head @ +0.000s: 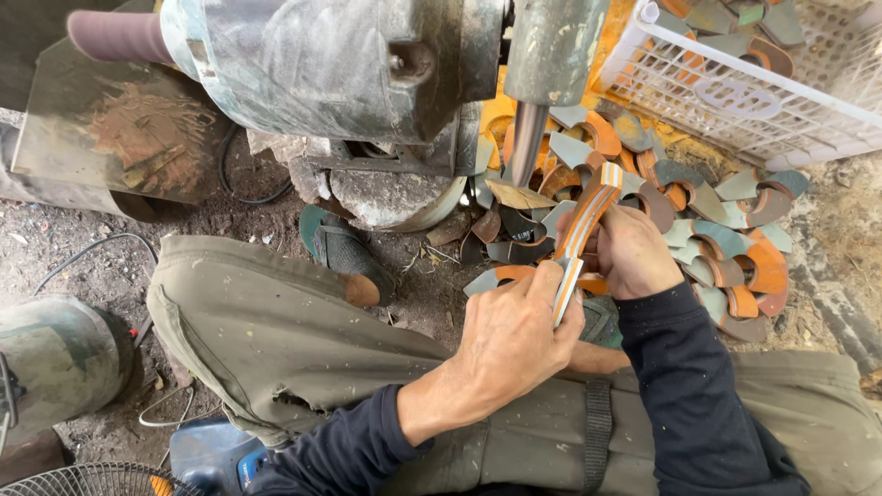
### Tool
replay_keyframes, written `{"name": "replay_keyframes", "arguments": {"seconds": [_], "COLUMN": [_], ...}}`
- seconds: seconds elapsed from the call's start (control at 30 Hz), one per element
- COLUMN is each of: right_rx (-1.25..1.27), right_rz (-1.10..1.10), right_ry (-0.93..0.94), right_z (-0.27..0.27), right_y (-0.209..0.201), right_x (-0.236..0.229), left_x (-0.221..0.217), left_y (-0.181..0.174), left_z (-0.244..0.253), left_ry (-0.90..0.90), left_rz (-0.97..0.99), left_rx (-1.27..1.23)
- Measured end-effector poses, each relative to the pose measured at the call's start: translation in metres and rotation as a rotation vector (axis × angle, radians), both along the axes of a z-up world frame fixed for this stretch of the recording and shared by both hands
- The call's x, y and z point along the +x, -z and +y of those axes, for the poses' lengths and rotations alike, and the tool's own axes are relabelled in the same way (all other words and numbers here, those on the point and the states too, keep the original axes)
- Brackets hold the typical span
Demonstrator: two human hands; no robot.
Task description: The person sits on the floor and uses a bench grinder to smooth the edges of curved shoe sole pieces. They hold each piece with both hands, rotate it against the spinning wheel, and then place it aside to repeat the process with another piece.
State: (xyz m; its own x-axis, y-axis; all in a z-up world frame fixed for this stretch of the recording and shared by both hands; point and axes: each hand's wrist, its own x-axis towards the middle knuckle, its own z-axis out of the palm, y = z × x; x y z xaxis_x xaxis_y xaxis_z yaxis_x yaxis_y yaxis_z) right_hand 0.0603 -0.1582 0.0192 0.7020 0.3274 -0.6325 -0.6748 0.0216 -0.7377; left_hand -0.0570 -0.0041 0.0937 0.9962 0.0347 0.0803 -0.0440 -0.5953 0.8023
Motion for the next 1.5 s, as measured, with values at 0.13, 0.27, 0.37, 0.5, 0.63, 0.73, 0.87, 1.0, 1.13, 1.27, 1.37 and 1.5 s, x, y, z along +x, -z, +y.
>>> {"name": "replay_keyframes", "arguments": {"seconds": [0.13, 0.27, 0.37, 0.5, 0.63, 0.73, 0.87, 1.0, 1.13, 1.27, 1.37, 1.5], "right_rx": [0.345, 0.272, 0.152, 0.046, 0.046, 0.035, 0.042, 0.065, 0.086, 0.081, 0.037, 0.029], "right_rz": [-0.119, -0.372, -0.386, -0.484, -0.523, -0.523, -0.501, -0.511, -0.507, -0.486, -0.456, -0.433], "right_ry": [0.104, 0.072, -0.023, -0.128, -0.139, -0.146, -0.136, -0.13, -0.128, -0.125, -0.115, -0.158], "right_z": [0.008, 0.015, 0.019, 0.023, 0.03, 0.032, 0.032, 0.033, 0.034, 0.034, 0.034, 0.031], "right_y": [-0.022, -0.039, -0.049, -0.057, -0.055, -0.052, -0.052, -0.052, -0.052, -0.05, -0.048, -0.046], "right_x": [0.001, 0.007, 0.015, 0.026, 0.033, 0.037, 0.039, 0.041, 0.043, 0.041, 0.038, 0.03], "left_x": [0.007, 0.021, 0.029, 0.036, 0.039, 0.04, 0.044, 0.045, 0.045, 0.042, 0.039, 0.03], "left_y": [0.019, 0.051, 0.074, 0.09, 0.093, 0.091, 0.09, 0.089, 0.087, 0.09, 0.092, 0.086], "left_z": [0.005, -0.005, -0.016, -0.025, -0.032, -0.033, -0.032, -0.032, -0.033, -0.032, -0.033, -0.034], "left_ry": [0.023, 0.057, 0.091, 0.112, 0.061, 0.051, 0.045, 0.062, 0.055, 0.044, 0.041, 0.043], "left_rz": [0.289, 0.554, 0.594, 0.534, 0.503, 0.498, 0.488, 0.455, 0.451, 0.467, 0.477, 0.462], "left_rx": [-0.232, -0.887, -1.19, -1.319, -1.436, -1.449, -1.421, -1.443, -1.456, -1.432, -1.435, -1.447]}}
